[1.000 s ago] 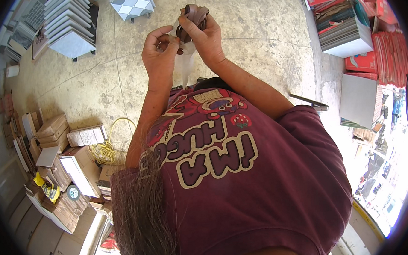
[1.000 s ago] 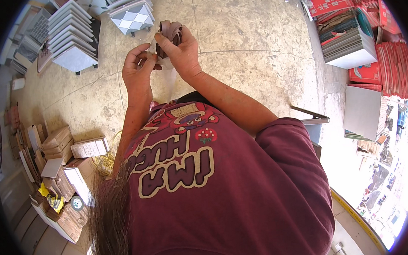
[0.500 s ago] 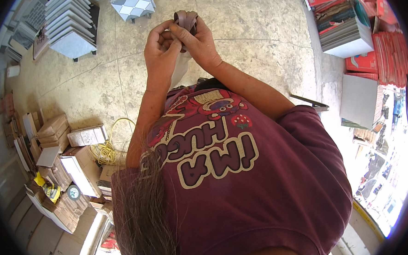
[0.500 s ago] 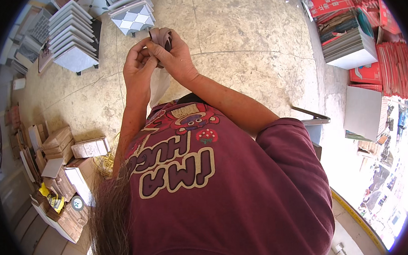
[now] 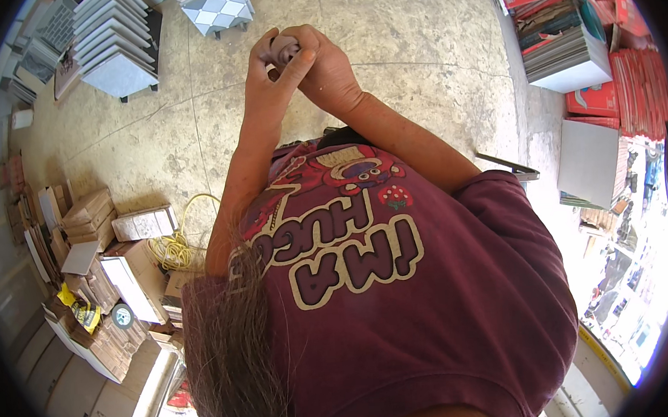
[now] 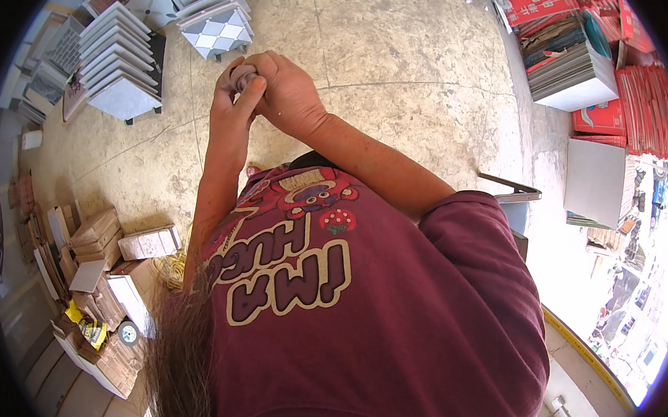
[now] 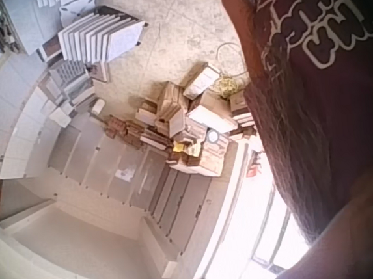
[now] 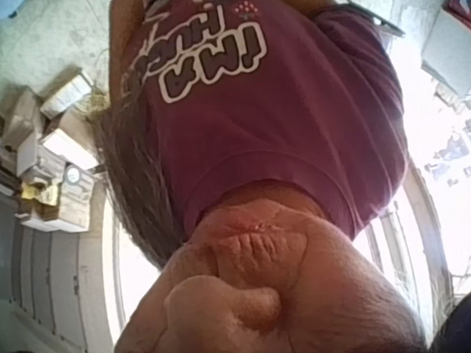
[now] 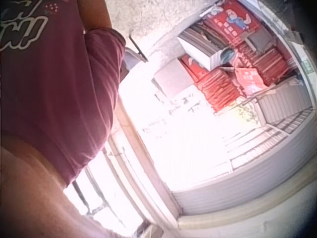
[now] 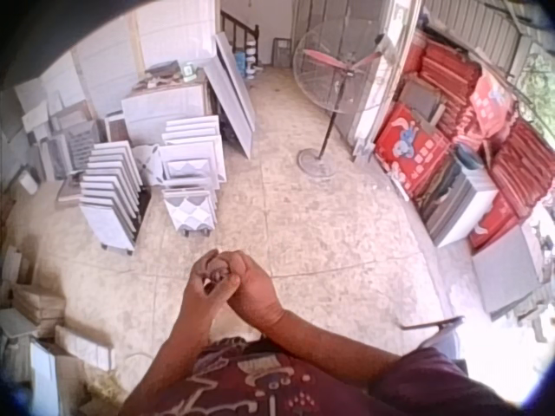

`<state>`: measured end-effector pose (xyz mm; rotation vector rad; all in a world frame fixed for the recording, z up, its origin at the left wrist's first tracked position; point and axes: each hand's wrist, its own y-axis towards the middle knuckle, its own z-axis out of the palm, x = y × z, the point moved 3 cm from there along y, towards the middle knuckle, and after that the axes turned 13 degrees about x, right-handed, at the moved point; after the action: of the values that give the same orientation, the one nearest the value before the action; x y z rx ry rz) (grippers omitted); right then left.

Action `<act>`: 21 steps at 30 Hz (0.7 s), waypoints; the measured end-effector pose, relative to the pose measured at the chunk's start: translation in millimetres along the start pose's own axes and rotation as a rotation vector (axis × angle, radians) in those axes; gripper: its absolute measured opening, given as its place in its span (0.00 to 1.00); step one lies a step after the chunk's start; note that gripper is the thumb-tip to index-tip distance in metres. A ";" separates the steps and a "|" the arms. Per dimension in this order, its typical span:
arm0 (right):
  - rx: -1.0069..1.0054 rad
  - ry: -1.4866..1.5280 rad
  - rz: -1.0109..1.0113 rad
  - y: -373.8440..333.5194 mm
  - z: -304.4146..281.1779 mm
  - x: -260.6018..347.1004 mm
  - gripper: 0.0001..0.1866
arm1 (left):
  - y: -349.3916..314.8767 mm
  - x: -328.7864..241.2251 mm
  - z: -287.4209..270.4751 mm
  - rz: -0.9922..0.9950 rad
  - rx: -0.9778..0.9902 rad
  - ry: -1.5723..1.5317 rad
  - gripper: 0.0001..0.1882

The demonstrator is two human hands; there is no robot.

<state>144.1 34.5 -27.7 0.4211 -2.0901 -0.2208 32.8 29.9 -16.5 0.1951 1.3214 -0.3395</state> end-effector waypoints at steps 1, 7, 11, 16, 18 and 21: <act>0.035 -0.101 -0.004 0.4 -1.1 5.8 0.19 | 1.4 0.7 3.5 0.036 -0.024 0.061 0.32; 0.043 -0.382 -0.076 0.1 4.3 13.1 0.21 | 3.9 12.1 5.0 0.134 -0.186 -0.198 0.20; 0.028 -0.351 -0.115 -0.8 1.7 16.7 0.22 | 0.5 10.3 6.3 0.177 -0.199 -0.202 0.18; -0.024 -0.201 -0.159 1.9 -3.1 21.2 0.28 | -0.2 10.9 4.3 0.216 -0.198 -0.195 0.16; -0.017 -0.162 -0.167 3.3 -4.5 22.7 0.31 | -0.1 9.9 3.5 0.223 -0.188 -0.224 0.14; 0.048 -0.088 -0.146 4.0 -7.1 25.4 0.35 | 0.9 8.5 -1.5 0.225 -0.169 -0.240 0.12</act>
<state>137.0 28.6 -2.7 0.6035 -2.1558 -0.2804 33.5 30.1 -25.2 0.1534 1.0721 -0.0571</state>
